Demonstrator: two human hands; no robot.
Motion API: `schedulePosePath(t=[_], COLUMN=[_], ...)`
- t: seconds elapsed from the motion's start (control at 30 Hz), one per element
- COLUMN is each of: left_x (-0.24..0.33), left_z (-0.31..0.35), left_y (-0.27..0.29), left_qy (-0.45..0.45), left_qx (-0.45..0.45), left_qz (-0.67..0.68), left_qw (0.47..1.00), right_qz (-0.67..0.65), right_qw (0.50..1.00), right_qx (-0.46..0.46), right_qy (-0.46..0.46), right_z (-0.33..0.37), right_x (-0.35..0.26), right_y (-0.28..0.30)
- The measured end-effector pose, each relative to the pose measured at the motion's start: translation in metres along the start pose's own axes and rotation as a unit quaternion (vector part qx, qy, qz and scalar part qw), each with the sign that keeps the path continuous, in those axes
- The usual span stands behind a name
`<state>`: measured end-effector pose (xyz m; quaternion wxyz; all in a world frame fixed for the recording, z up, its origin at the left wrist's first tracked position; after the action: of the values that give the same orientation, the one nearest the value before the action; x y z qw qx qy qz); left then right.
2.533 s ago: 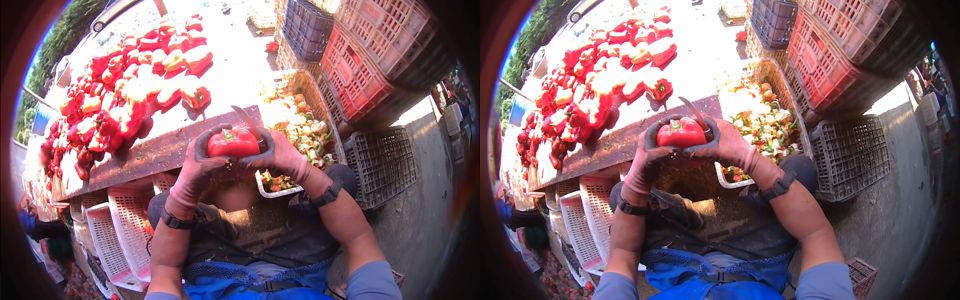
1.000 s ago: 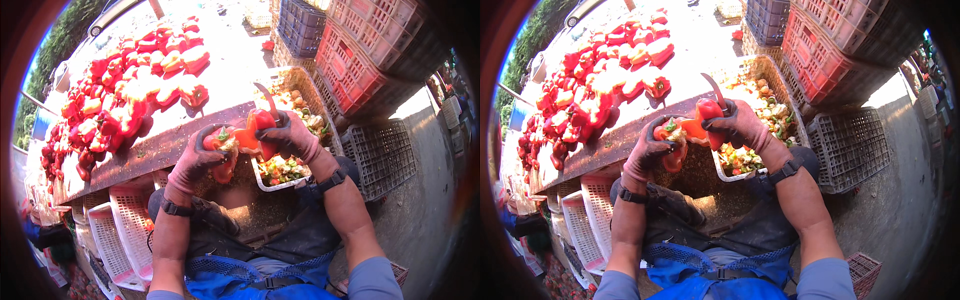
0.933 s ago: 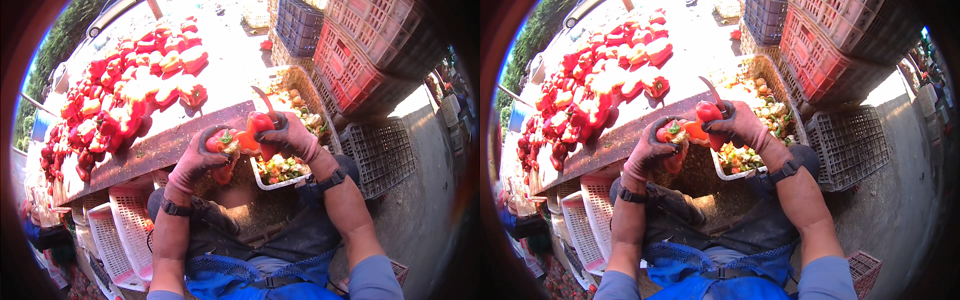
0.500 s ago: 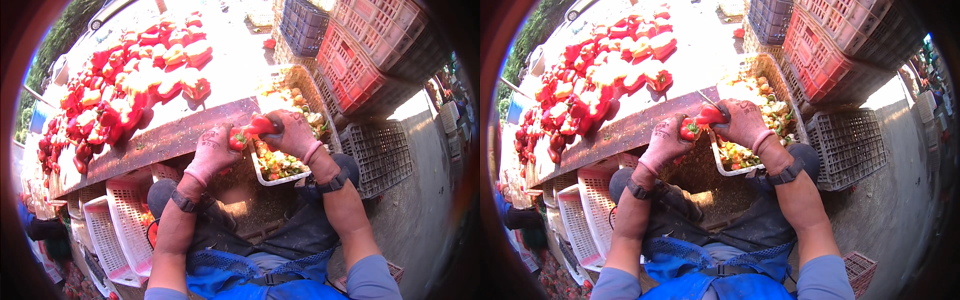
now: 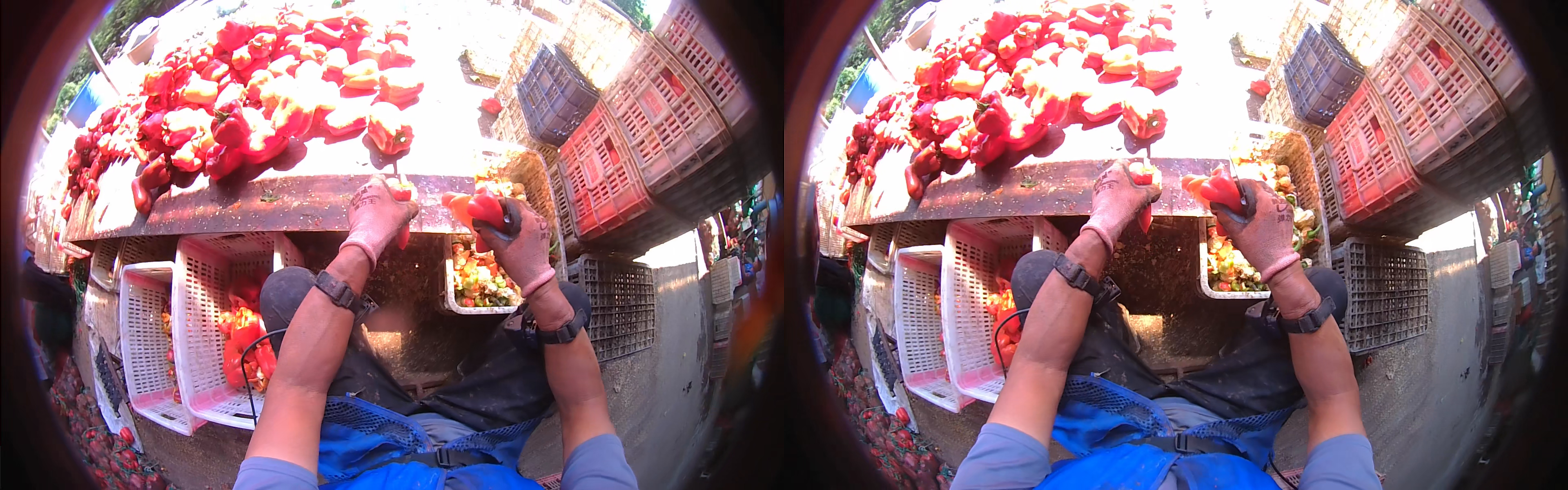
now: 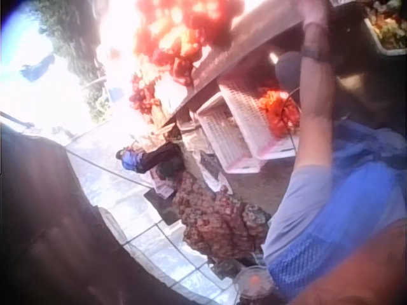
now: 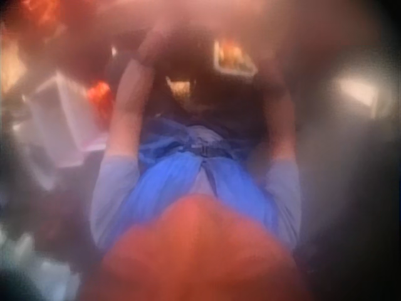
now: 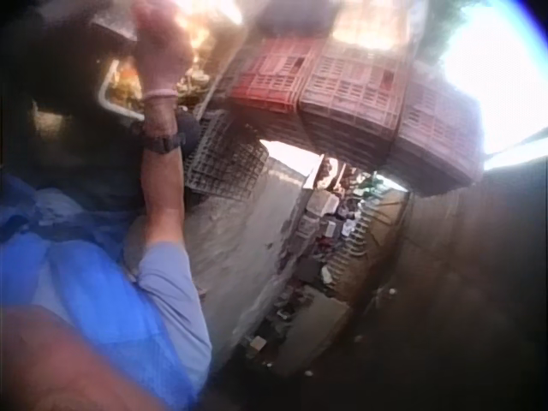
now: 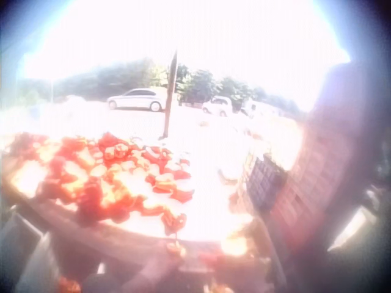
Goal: The person sits at a workbench and trims red bell peppers one by one, removing stems and cores with a small knife. The trimmed peppers are placed into a white crate, while the discarded cores and stems are deposited into a separate bin. The person also moves a full crate of peppers to the workbench and continues trimming.
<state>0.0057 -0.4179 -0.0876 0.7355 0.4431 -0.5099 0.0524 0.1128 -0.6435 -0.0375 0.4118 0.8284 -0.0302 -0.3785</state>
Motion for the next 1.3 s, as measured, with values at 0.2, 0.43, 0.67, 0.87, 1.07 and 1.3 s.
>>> schedulePosePath(t=[0.2, 0.43, 0.67, 0.87, 1.07, 1.3], left_x=[-0.008, 0.015, 0.013, 0.003, 0.022, 0.027], left_z=[0.005, 0.051, 0.026, 0.025, 0.040, 0.045], left_y=[0.002, 0.044, 0.046, 0.021, -0.005, -0.037], left_qy=[0.029, -0.159, -0.002, -0.223, -0.355, -0.376], left_qx=[-0.067, -0.026, 0.019, 0.137, 0.109, 0.083], left_qz=[0.003, -0.019, 0.167, 0.167, 0.024, 0.028], left_qw=[0.997, 0.987, 0.986, 0.951, 0.928, 0.922], right_qz=[-0.134, -0.151, -0.222, -0.312, -0.337, -0.103], right_qw=[0.991, 0.946, 0.970, 0.920, 0.903, 0.981], right_qx=[-0.013, -0.132, -0.096, -0.133, -0.158, -0.086], right_qy=[0.014, 0.255, -0.015, -0.197, -0.217, 0.138], right_z=[-0.032, -0.051, -0.063, -0.037, -0.022, -0.018], right_x=[-0.073, -0.211, -0.156, -0.058, -0.025, 0.003], right_y=[-0.005, -0.058, -0.035, -0.032, -0.047, -0.048])
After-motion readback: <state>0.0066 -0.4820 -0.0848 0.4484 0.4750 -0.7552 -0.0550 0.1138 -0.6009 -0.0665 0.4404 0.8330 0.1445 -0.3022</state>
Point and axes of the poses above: each hand's wrist, its own z-axis away from the middle knuckle, its own y-axis out of the back of the hand, x = y × z, the point moved 3 cm from there along -z, towards the middle knuckle, and after that the axes turned 3 degrees about z, right-handed, at the moved point
